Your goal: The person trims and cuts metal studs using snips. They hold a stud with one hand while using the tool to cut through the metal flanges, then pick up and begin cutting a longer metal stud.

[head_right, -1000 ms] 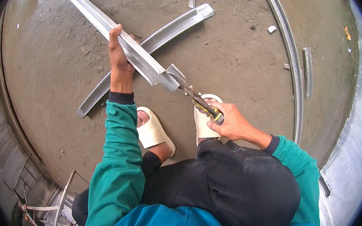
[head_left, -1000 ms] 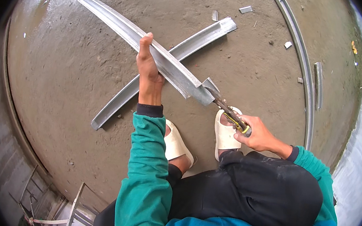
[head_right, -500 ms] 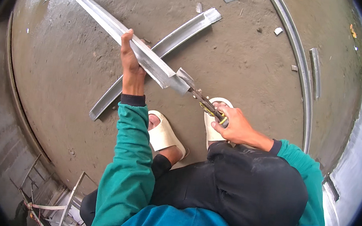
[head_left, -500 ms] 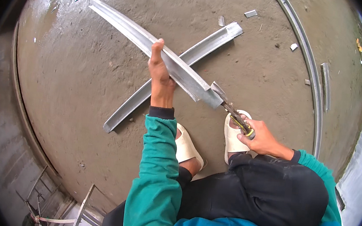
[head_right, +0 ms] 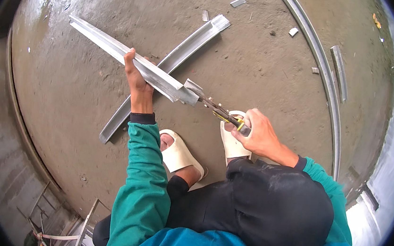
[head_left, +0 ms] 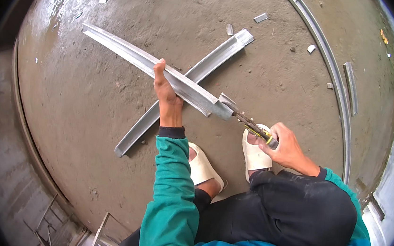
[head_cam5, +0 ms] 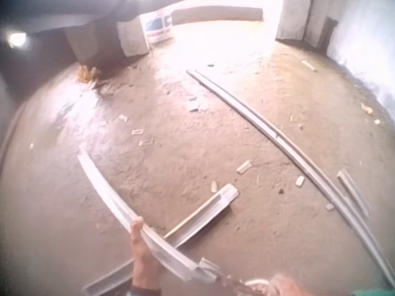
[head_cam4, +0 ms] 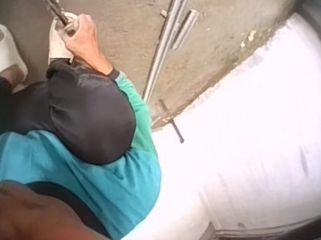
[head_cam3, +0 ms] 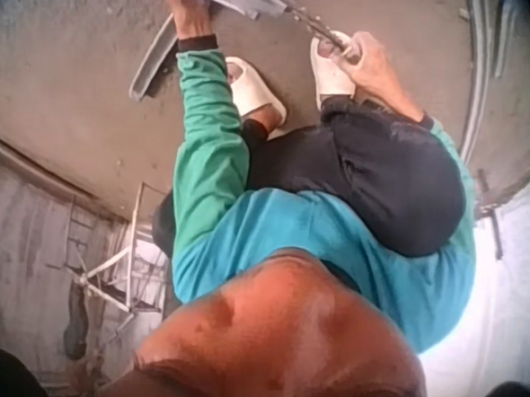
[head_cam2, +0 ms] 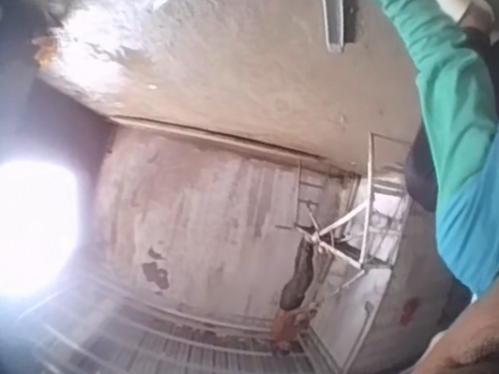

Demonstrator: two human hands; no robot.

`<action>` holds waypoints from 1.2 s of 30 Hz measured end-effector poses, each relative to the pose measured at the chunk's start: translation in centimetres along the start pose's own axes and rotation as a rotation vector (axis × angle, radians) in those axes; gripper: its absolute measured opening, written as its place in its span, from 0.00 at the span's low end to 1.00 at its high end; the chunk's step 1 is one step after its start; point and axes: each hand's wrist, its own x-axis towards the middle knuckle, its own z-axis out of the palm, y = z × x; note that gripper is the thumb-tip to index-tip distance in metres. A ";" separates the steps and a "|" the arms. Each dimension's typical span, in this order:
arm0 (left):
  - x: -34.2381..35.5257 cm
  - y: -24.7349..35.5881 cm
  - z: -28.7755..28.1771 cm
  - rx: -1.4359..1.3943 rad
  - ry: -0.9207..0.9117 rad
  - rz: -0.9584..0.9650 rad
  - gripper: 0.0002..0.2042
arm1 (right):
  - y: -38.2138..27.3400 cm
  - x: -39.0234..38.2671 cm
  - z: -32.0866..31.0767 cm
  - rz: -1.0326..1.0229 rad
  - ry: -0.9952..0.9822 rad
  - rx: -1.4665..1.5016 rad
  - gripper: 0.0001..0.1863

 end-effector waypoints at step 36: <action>-0.3 4.9 0.0 -0.570 -0.366 -0.160 0.23 | 3.9 -4.1 -10.3 -0.150 -0.621 0.314 0.43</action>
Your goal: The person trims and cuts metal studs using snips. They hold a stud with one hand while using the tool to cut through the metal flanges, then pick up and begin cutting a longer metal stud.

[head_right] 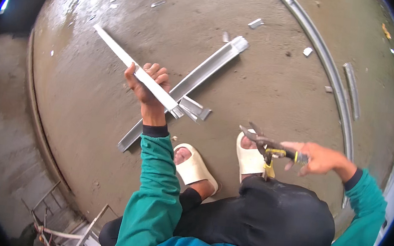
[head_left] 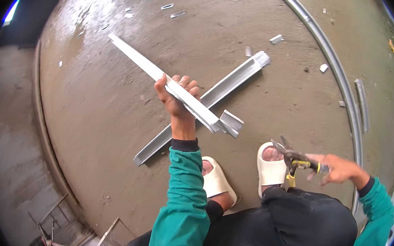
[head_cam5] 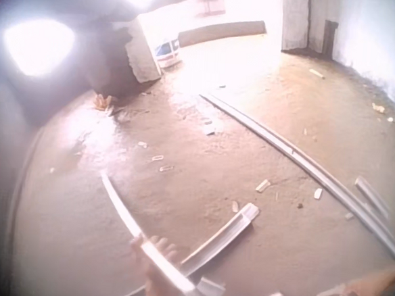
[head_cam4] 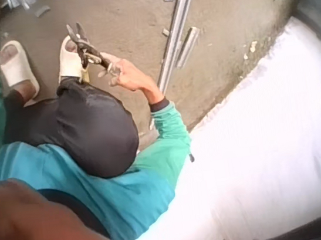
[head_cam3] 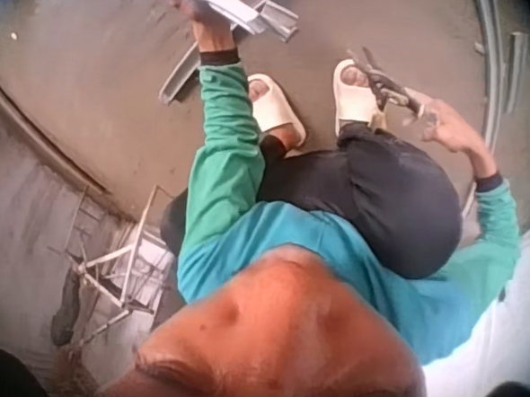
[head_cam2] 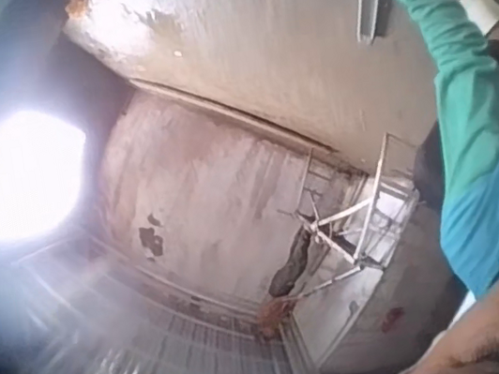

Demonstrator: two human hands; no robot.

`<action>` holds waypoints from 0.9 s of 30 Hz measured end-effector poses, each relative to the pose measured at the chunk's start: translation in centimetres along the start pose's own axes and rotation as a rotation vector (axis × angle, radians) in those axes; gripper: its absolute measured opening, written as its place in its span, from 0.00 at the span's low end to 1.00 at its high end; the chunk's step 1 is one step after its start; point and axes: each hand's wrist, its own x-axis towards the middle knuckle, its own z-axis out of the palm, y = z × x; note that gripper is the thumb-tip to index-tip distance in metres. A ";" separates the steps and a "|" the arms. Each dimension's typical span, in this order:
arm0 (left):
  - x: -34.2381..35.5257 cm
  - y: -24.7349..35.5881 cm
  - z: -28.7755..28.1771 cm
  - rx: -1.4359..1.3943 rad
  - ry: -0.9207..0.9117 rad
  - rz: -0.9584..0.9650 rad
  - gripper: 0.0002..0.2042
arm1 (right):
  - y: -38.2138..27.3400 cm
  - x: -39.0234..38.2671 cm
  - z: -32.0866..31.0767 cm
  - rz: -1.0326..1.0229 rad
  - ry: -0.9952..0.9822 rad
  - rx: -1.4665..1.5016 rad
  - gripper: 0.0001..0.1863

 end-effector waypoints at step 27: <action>-1.3 1.3 -0.5 -0.285 0.038 0.000 0.21 | -1.6 7.9 2.9 -0.169 0.227 0.101 0.20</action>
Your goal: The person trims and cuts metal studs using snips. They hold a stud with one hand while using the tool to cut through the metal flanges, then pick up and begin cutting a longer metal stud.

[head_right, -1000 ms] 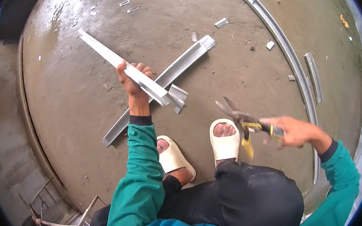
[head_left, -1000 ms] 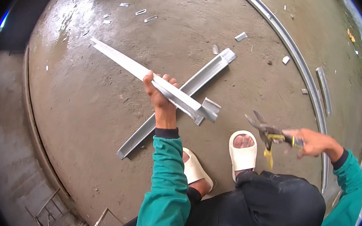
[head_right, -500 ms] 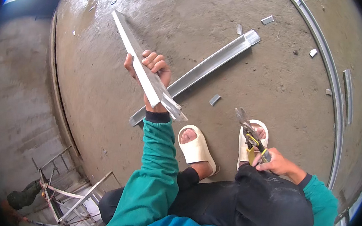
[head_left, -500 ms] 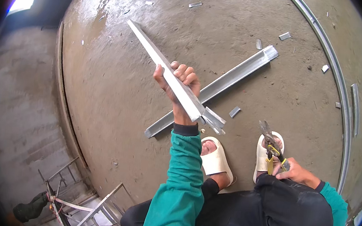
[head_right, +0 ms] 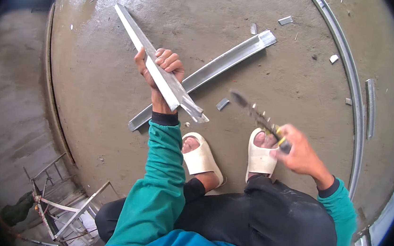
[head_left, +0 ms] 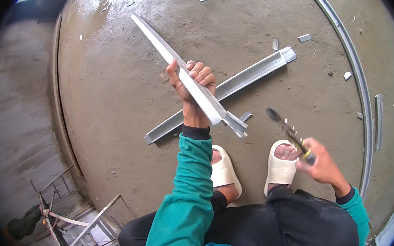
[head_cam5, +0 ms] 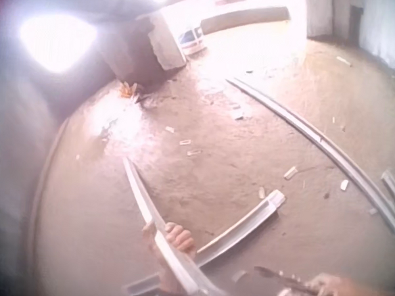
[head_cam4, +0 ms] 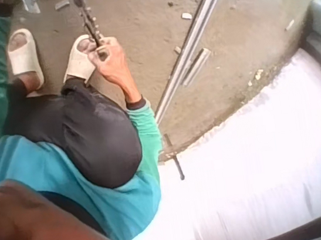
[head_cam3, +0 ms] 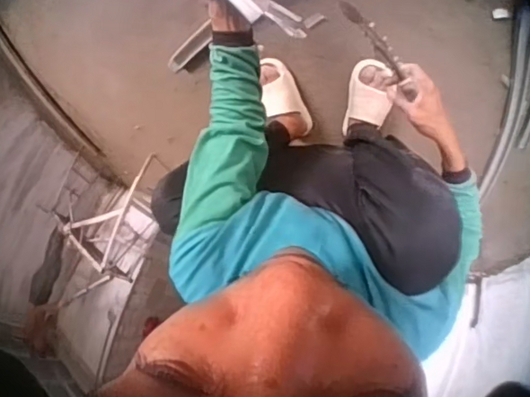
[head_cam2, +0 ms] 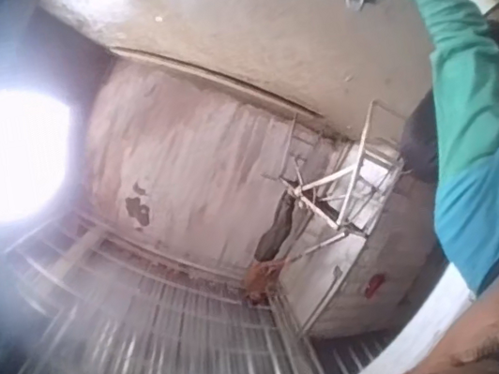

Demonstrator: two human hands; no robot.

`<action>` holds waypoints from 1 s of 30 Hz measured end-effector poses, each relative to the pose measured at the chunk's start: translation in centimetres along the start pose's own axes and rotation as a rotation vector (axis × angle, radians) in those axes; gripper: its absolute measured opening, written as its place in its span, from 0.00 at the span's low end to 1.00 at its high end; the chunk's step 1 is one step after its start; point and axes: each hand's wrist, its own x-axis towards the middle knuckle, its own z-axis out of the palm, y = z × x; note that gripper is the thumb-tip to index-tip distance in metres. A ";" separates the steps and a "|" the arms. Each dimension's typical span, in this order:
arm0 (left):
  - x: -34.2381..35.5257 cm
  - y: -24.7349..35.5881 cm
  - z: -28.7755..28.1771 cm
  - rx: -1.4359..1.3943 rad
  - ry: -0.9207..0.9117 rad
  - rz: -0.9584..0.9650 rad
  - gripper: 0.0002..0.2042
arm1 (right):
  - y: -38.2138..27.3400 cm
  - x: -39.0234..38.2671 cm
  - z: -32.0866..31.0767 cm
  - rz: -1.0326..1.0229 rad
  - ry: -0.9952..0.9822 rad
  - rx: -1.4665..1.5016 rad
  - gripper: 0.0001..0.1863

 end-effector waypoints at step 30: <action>3.5 -5.5 -6.1 0.856 0.445 0.303 0.15 | -7.2 15.7 -0.7 -0.013 -0.131 -0.581 0.20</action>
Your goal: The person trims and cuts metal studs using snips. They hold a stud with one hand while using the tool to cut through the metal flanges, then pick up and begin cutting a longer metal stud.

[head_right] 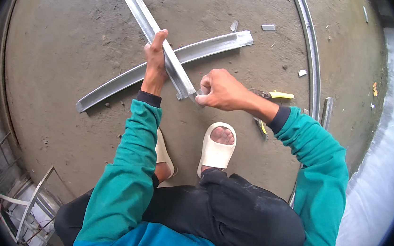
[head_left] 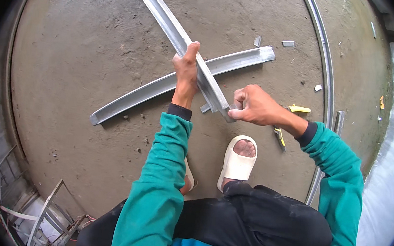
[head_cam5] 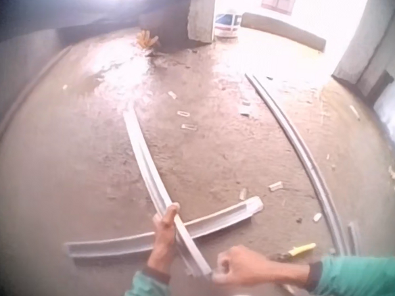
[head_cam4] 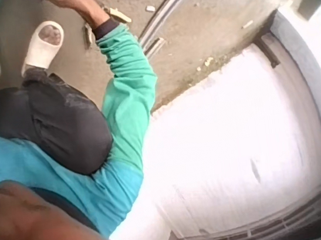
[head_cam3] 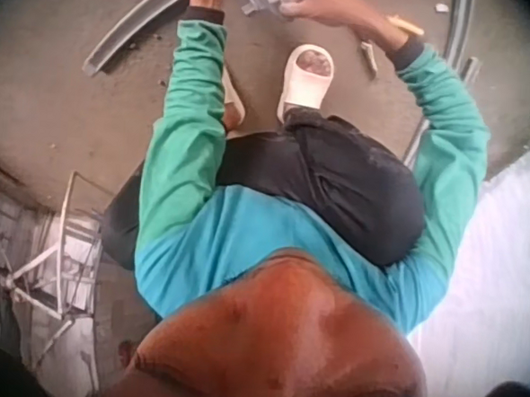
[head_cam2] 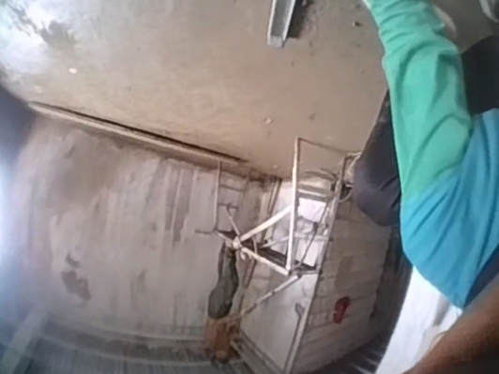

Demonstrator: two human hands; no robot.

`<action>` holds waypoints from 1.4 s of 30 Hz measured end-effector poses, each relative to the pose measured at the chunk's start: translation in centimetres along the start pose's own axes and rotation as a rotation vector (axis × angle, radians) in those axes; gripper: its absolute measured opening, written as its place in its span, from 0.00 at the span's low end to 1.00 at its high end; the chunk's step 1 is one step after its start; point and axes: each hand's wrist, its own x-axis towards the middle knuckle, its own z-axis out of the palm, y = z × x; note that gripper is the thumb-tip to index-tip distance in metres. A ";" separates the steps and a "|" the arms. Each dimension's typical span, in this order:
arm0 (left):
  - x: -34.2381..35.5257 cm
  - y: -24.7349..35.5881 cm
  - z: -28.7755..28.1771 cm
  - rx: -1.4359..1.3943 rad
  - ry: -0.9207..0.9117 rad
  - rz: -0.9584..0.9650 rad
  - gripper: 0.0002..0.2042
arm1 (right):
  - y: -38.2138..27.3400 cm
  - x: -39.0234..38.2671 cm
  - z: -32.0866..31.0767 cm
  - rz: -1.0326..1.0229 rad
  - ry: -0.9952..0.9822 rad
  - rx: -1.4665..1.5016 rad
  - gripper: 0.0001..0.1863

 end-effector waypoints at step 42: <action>-0.1 2.6 2.7 -0.151 -0.324 -0.179 0.14 | 3.7 -1.4 1.3 -0.398 -0.018 0.483 0.16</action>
